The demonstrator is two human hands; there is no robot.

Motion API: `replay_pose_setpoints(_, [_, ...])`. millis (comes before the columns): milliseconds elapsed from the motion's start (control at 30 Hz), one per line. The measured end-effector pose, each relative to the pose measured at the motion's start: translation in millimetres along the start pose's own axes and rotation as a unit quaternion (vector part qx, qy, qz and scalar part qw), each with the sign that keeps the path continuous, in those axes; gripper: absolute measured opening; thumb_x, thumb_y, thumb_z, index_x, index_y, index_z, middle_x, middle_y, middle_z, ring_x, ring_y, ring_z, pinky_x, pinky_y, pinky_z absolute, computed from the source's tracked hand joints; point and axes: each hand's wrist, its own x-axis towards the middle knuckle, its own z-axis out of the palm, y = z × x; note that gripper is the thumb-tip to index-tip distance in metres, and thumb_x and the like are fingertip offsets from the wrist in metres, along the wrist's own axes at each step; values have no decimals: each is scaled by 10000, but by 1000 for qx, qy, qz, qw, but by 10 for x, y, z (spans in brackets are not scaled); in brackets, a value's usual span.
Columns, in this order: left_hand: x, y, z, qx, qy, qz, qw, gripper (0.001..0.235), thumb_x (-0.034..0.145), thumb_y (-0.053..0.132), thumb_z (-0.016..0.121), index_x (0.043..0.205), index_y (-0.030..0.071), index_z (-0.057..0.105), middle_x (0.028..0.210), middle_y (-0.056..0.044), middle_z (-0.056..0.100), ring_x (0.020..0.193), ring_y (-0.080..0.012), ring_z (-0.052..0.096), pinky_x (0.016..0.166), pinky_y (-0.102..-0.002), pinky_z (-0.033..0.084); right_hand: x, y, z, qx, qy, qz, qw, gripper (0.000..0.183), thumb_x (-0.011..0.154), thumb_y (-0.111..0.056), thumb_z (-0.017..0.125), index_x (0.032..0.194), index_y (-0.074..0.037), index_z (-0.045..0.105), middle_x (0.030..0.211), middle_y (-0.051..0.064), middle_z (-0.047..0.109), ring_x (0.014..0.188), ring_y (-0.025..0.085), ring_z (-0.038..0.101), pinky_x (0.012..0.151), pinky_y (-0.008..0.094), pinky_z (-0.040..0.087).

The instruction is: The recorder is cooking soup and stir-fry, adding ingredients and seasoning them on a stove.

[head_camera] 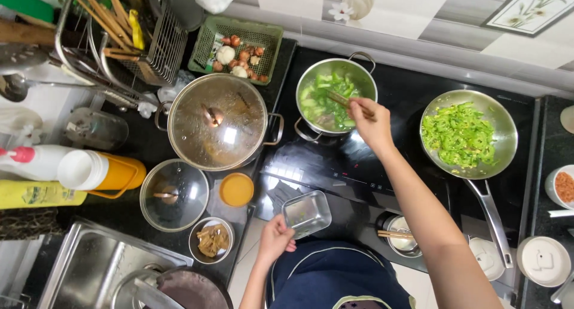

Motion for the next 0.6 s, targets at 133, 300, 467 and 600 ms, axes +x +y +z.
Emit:
replay_pose_setpoints(133, [180, -226, 96, 1, -49, -38, 998, 262, 867, -34, 660, 834, 76, 424, 635, -138, 633, 501, -219, 681, 419, -364, 601, 59, 116, -46, 252, -22, 77, 964, 223, 1023, -113, 613, 1170, 34, 693, 1024, 138, 759, 923, 185, 766, 830, 285, 643])
replay_pose_setpoints(300, [369, -254, 190, 49, -86, -31, 995, 276, 880, -35, 658, 817, 61, 407, 642, -136, 649, 519, -230, 705, 441, -378, 617, 42, -62, -335, 238, 54, 99, 965, 200, 1020, -123, 636, 1110, 41, 707, 1043, 111, 762, 899, 172, 767, 785, 287, 647])
replay_pose_setpoints(467, [587, -380, 261, 18, -131, -66, 989, 256, 892, -30, 650, 866, 74, 417, 660, -129, 638, 540, -248, 718, 451, -382, 612, -179, -60, -394, -127, 127, -55, 982, 153, 981, -61, 701, 1021, 58, 789, 906, 192, 752, 789, 208, 736, 699, 322, 576])
replay_pose_setpoints(600, [877, -630, 343, 26, -154, -68, 985, 244, 900, -24, 645, 881, 74, 422, 658, -149, 640, 528, -257, 704, 443, -385, 610, -202, -51, -232, -15, 79, -40, 996, 179, 980, -75, 685, 1063, 68, 756, 948, 160, 760, 842, 183, 760, 740, 280, 603])
